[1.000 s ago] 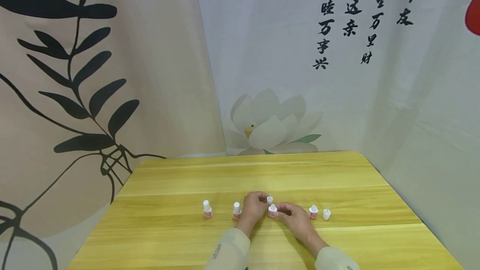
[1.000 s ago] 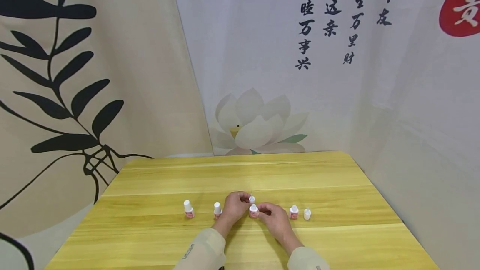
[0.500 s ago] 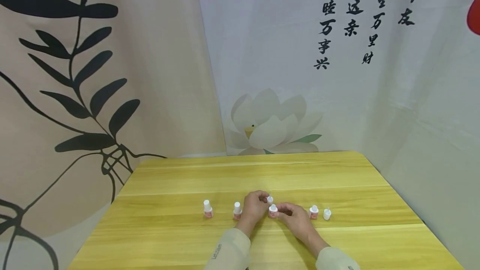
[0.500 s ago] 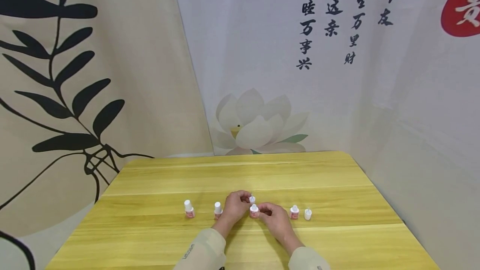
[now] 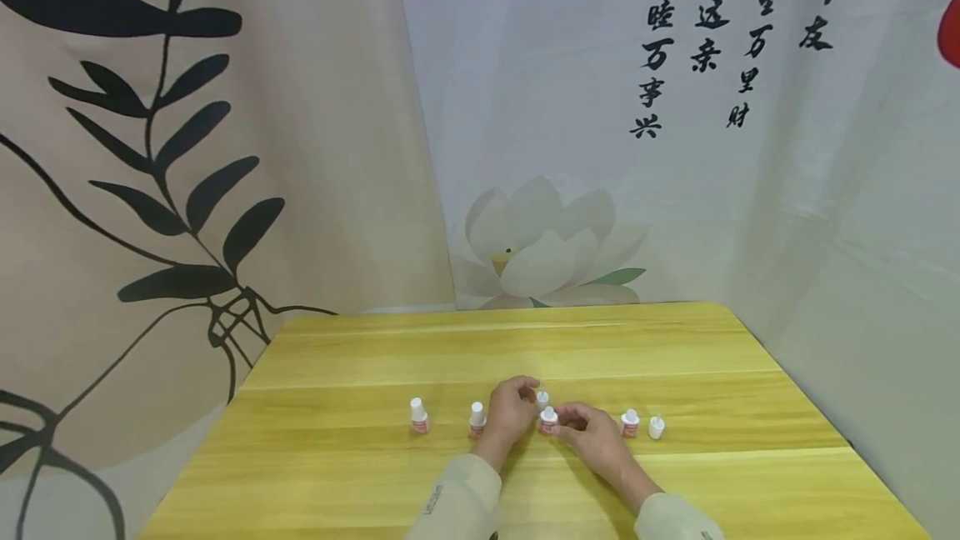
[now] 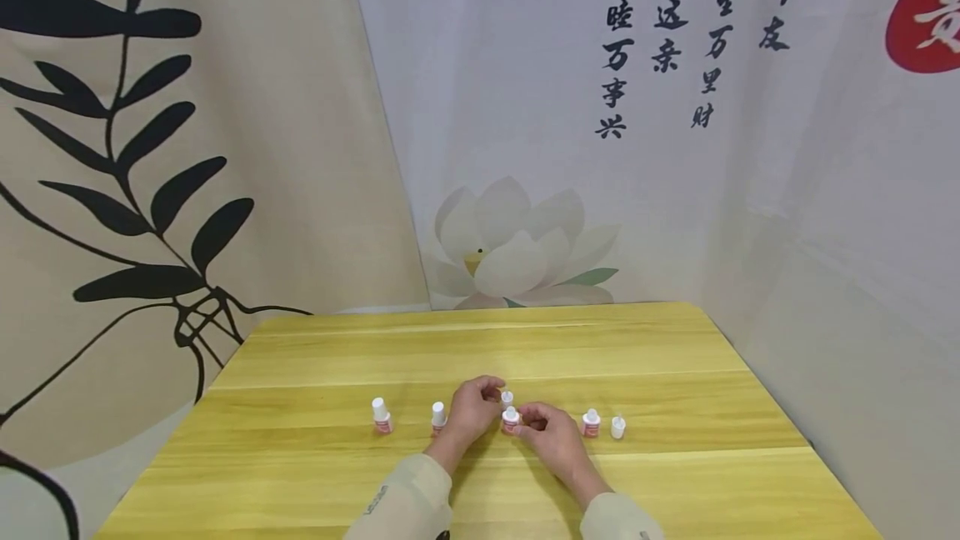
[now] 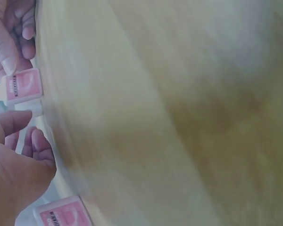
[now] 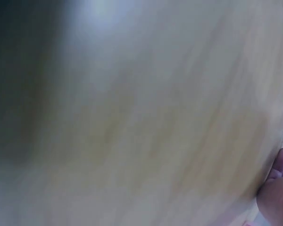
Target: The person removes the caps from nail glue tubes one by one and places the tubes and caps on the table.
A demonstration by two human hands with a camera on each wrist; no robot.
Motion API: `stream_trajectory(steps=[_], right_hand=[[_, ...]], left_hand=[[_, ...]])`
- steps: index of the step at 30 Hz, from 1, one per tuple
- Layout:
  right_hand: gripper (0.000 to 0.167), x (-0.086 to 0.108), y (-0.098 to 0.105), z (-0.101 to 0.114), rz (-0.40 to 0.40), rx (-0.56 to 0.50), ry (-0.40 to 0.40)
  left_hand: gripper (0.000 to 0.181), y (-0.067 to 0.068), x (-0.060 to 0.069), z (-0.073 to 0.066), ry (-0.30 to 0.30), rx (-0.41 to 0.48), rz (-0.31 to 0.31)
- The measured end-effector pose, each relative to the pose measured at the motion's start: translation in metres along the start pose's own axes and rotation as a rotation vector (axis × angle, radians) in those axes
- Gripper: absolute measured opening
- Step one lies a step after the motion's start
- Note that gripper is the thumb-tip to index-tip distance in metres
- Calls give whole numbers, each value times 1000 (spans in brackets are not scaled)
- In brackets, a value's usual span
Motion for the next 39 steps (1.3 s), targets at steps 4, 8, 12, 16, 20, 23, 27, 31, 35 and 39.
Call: stream_trajectory(steps=[4,8,12,16,20,23,27,31,35,39], right_hand=[[36,-1,2,-2,-38,8,-19],[45,0,4,-1,-71,2,-34],[49,2,6,0,-91,-42,-46],[54,2,7,4,-95,-73,-64],[57,0,8,11,-110,-89,-59],[55,-4,9,22,-123,-113,-42],[56,-7,9,43,-125,-127,-2],[55,-10,4,64,-121,-138,36],[50,-9,-9,76,-99,-168,52],[49,-3,-28,80,-62,-199,61]], left_hand=[[36,0,-1,-3,23,15,-1],[40,3,-2,-12,13,22,-38],[39,11,2,-30,-26,52,-56],[32,19,2,-47,-71,77,-44],[28,29,0,-63,-116,76,-18],[28,39,-2,-72,-142,77,-12],[27,55,-7,-78,-149,86,-21],[26,73,-9,-80,-160,102,-18],[29,90,-10,-78,-182,106,-5],[32,104,-7,-72,-188,105,5]])
Point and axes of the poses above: each hand's wrist, its own x-axis away from the middle knuckle, its own y-axis out of the back of the hand, z = x × y, the point moved 6 cm from there along -x, towards the middle knuckle, and after that the axes turned 12 degrees about -x, right-handed, at the moved point
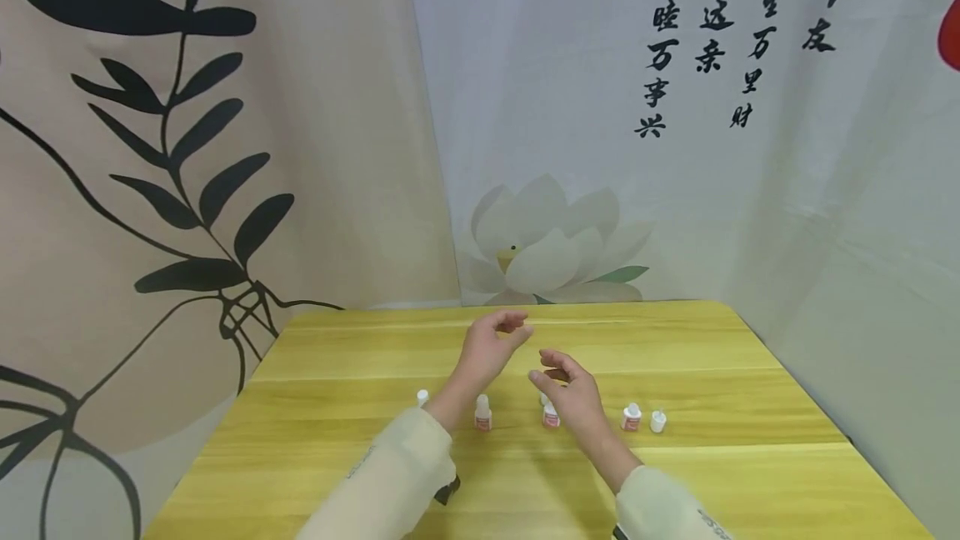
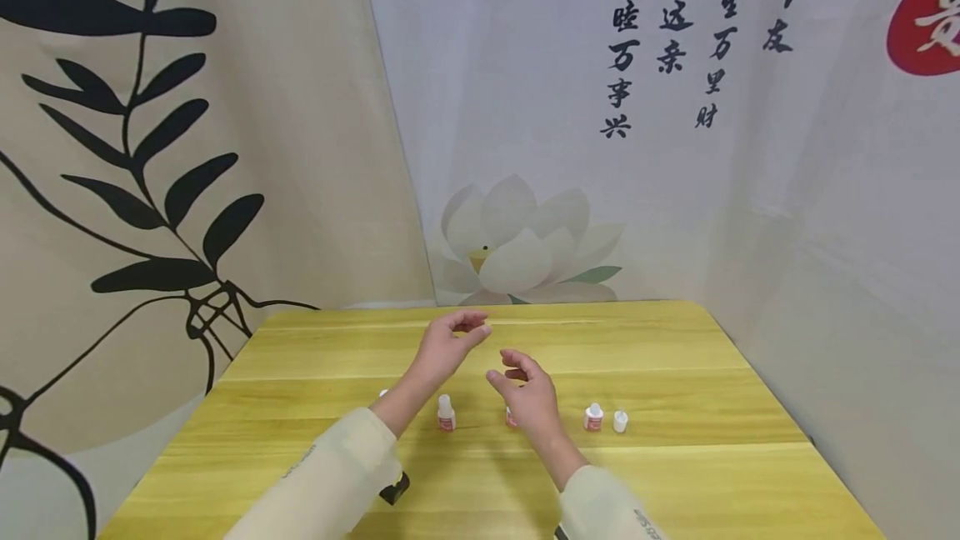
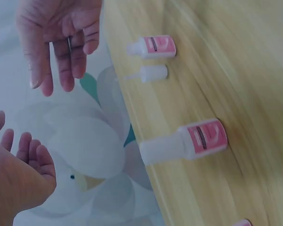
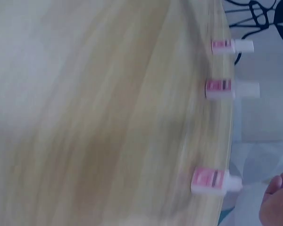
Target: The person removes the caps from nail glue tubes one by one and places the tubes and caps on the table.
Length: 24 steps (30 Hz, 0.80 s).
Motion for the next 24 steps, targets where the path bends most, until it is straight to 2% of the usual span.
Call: stream_trajectory(steps=[5,11,17,24], right_hand=[[47,8,-22,-7,65,-28,8],[46,14,-38,-15,95,-17,28],[50,22,-50,-23,120,0,14],[60,31,-62,-36,128,26,-41]], left_hand=[[33,14,6,11,26,0,-8],[29,25,14,23,73,1,-36],[28,29,23,37,75,3,-43],[31,26,34,55,113,-2,-25]])
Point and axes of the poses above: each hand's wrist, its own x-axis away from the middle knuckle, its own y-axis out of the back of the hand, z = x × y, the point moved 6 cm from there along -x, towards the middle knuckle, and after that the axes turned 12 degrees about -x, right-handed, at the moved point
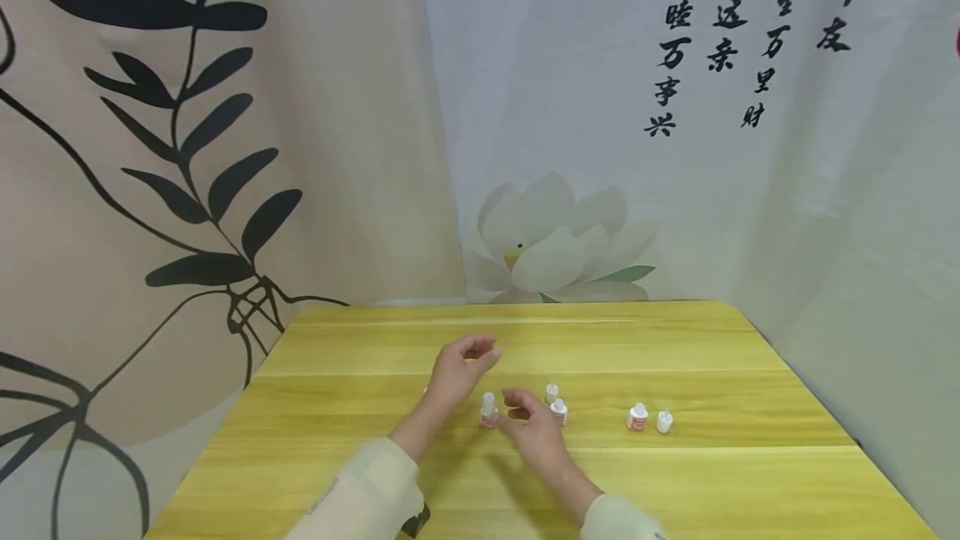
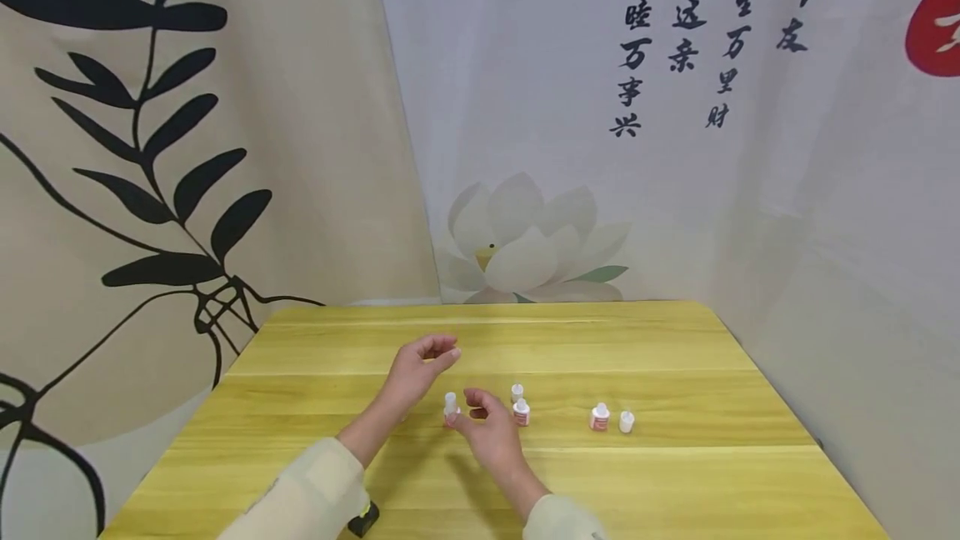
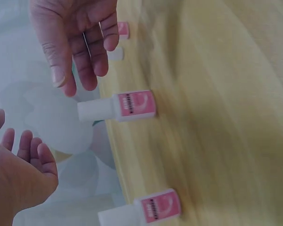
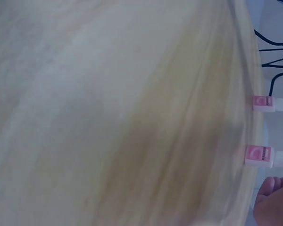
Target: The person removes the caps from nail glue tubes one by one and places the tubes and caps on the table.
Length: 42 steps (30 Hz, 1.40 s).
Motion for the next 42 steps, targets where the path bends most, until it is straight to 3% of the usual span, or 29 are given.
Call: stream_trajectory(steps=[7,14,24,30,42], right_hand=[[65,-2,-2,-9,-34,21,-16],[65,-2,-3,-13,-65,37,-36],[63,-5,-1,-21,-43,25,-45],[61,-9,-1,-25,-46,21,-47],[55,-15,0,-30,-59,62,-22]], left_hand=[[34,-2,10,12,5,13,17],[35,-5,22,26,62,27,40],[38,-9,33,41,50,10,79],[39,-13,37,46,44,34,127],[40,-18,37,51,39,57,157]])
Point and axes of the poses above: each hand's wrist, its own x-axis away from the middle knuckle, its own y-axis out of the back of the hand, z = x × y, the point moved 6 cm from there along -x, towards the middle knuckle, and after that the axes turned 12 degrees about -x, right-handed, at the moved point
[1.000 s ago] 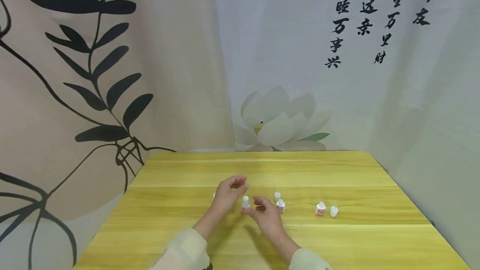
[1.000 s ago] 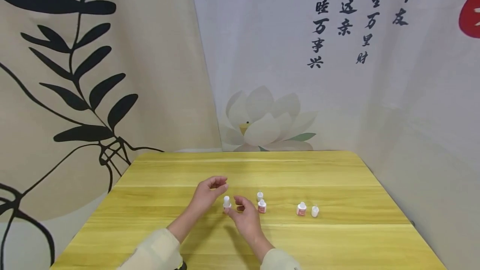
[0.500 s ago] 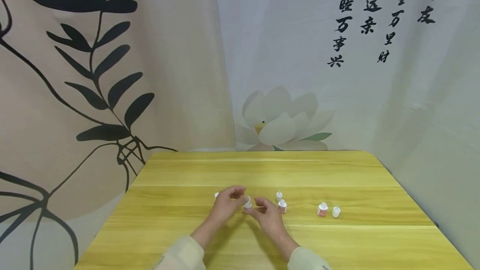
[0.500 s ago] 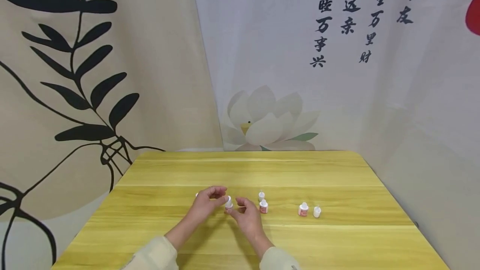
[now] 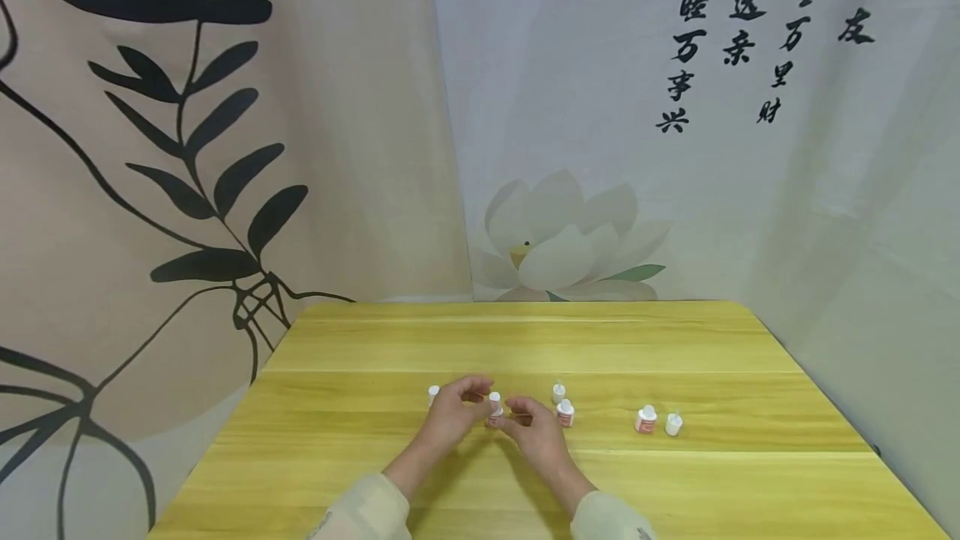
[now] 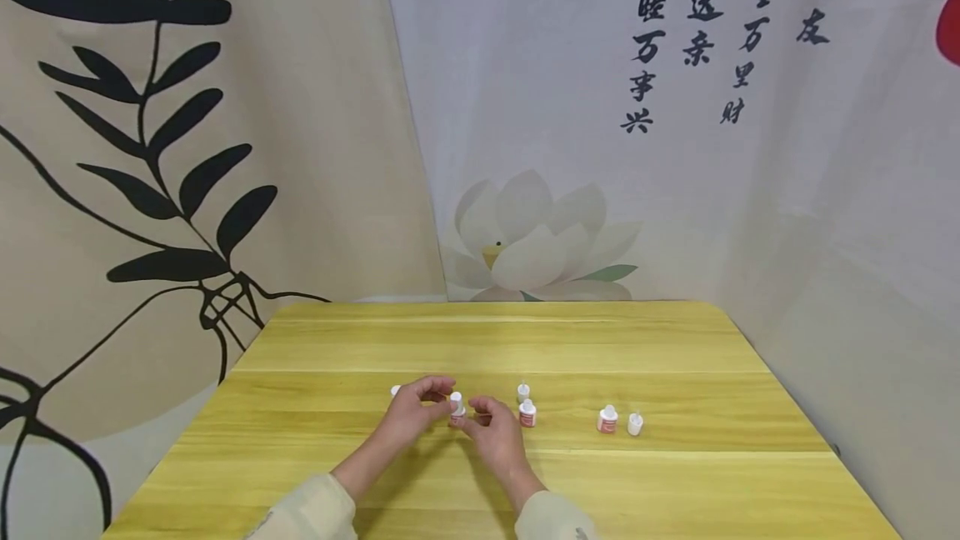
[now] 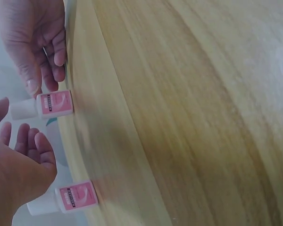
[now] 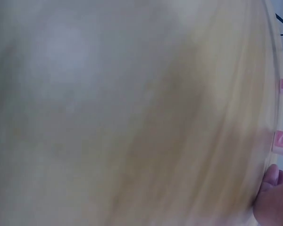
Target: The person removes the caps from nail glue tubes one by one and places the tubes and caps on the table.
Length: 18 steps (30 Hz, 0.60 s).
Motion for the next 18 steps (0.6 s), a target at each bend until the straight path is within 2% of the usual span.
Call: stream_trajectory(steps=[8,18], right_hand=[[51,-3,-1,0,19,-5,1],[39,-4,-2,-2,13,10,18]], left_hand=[[45,0,-2,5,11,-3,4],[41,-1,-3,9,19,23,40]])
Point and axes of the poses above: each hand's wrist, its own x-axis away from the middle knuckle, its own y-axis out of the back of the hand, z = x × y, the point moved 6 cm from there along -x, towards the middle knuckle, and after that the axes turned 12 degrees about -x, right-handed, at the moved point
